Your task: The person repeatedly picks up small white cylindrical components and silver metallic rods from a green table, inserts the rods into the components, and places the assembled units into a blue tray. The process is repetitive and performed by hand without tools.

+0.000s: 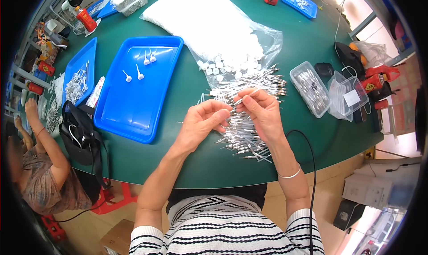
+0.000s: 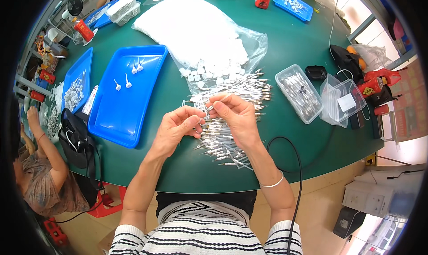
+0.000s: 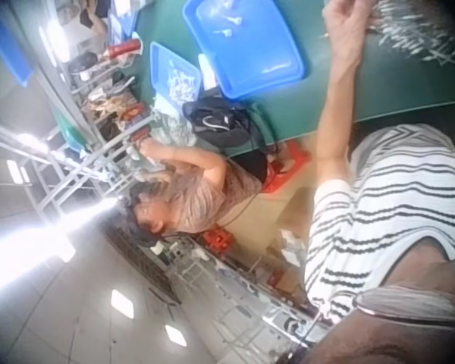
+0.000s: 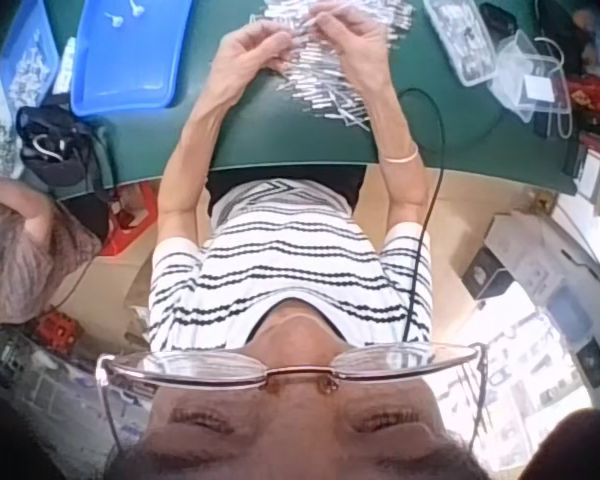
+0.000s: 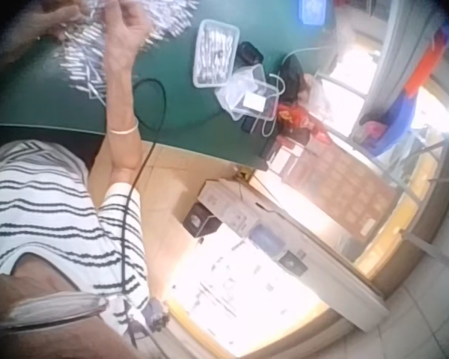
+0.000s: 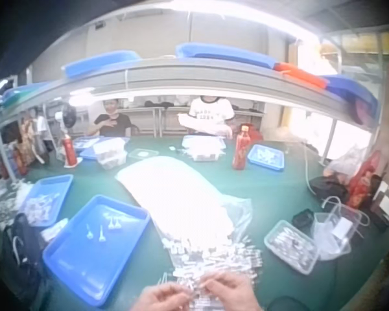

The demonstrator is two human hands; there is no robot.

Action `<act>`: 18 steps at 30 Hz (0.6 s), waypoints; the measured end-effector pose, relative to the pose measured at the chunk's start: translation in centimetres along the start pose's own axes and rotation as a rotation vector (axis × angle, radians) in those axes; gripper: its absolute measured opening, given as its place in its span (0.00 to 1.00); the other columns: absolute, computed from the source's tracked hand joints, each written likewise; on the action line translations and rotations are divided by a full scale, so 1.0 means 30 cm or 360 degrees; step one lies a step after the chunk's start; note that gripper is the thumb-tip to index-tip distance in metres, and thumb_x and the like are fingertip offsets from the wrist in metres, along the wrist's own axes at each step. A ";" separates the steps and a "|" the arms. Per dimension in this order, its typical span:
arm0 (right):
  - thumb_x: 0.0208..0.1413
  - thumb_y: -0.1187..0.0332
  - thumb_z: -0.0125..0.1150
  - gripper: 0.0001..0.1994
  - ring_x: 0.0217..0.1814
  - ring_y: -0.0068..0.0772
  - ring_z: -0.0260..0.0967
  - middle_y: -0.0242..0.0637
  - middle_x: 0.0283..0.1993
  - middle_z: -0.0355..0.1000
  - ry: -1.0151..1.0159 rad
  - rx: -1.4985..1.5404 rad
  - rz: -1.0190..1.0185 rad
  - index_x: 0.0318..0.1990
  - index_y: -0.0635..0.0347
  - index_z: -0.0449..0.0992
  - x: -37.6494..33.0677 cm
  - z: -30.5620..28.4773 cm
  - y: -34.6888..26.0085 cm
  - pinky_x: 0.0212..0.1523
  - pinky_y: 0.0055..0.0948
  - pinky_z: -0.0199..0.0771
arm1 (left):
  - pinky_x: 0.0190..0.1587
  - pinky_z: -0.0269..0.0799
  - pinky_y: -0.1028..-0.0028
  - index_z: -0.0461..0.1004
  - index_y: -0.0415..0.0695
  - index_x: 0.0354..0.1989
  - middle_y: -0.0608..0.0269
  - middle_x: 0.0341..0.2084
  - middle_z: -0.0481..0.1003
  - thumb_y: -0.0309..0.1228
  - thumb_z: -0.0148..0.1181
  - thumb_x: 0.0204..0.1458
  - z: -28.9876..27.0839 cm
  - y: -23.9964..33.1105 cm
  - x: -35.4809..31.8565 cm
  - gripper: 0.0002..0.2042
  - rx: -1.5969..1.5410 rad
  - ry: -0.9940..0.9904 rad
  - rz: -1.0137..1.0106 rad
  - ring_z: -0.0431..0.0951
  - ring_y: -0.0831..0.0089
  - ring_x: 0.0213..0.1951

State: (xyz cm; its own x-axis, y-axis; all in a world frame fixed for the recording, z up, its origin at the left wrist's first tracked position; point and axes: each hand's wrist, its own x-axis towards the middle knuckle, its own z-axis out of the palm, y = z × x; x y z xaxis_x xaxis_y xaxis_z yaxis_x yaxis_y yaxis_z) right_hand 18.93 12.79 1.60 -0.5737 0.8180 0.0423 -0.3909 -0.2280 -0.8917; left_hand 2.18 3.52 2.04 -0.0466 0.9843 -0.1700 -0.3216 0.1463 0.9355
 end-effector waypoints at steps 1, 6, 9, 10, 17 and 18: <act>0.58 0.71 0.60 0.08 0.36 0.23 0.73 0.39 0.39 0.76 -0.0009 -0.0022 0.0009 0.41 0.66 0.77 -0.002 0.003 0.007 0.41 0.23 0.75 | 0.31 0.75 0.81 0.74 0.38 0.41 0.62 0.32 0.75 0.34 0.57 0.58 0.005 0.003 -0.001 0.11 0.0002 0.0021 -0.0012 0.75 0.81 0.31; 0.57 0.72 0.60 0.08 0.38 0.22 0.73 0.38 0.39 0.76 -0.0036 -0.0093 0.0042 0.42 0.67 0.77 -0.010 0.025 0.016 0.42 0.22 0.75 | 0.26 0.71 0.82 0.75 0.38 0.37 0.67 0.27 0.75 0.33 0.60 0.55 -0.008 -0.015 0.006 0.10 -0.0022 0.0059 -0.0038 0.72 0.84 0.26; 0.57 0.73 0.60 0.08 0.38 0.22 0.73 0.37 0.39 0.76 -0.0054 -0.0166 0.0037 0.42 0.67 0.76 -0.014 0.035 0.013 0.42 0.22 0.75 | 0.23 0.68 0.83 0.75 0.39 0.35 0.68 0.25 0.74 0.33 0.60 0.55 -0.021 -0.025 0.008 0.09 -0.0043 0.0059 -0.0033 0.71 0.85 0.24; 0.57 0.73 0.60 0.08 0.38 0.21 0.73 0.37 0.39 0.76 -0.0060 -0.0185 0.0032 0.42 0.68 0.76 -0.015 0.037 0.011 0.42 0.22 0.75 | 0.22 0.67 0.83 0.75 0.39 0.35 0.68 0.25 0.74 0.33 0.60 0.55 -0.024 -0.025 0.010 0.09 -0.0037 0.0056 -0.0034 0.71 0.85 0.24; 0.56 0.75 0.60 0.06 0.37 0.22 0.72 0.37 0.37 0.76 -0.0112 -0.0252 -0.0018 0.40 0.67 0.77 -0.015 0.029 0.016 0.41 0.21 0.75 | 0.17 0.55 0.86 0.76 0.40 0.32 0.71 0.21 0.71 0.31 0.61 0.54 -0.036 -0.023 0.013 0.07 -0.0093 0.0052 -0.0061 0.63 0.88 0.18; 0.56 0.75 0.60 0.06 0.37 0.22 0.73 0.37 0.38 0.76 -0.0133 -0.0255 -0.0018 0.40 0.67 0.77 -0.015 0.025 0.016 0.40 0.21 0.75 | 0.17 0.53 0.86 0.76 0.40 0.32 0.72 0.20 0.70 0.31 0.61 0.54 -0.038 -0.022 0.010 0.07 -0.0131 0.0062 -0.0114 0.60 0.89 0.17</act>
State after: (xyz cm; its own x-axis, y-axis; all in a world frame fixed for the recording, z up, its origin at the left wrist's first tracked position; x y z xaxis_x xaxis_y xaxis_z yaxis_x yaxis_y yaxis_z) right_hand 18.47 11.90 1.49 -0.6306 0.7715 0.0839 -0.2814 -0.1266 -0.9512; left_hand 1.30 3.62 1.01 -0.0571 0.9669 -0.2488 -0.4022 0.2059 0.8921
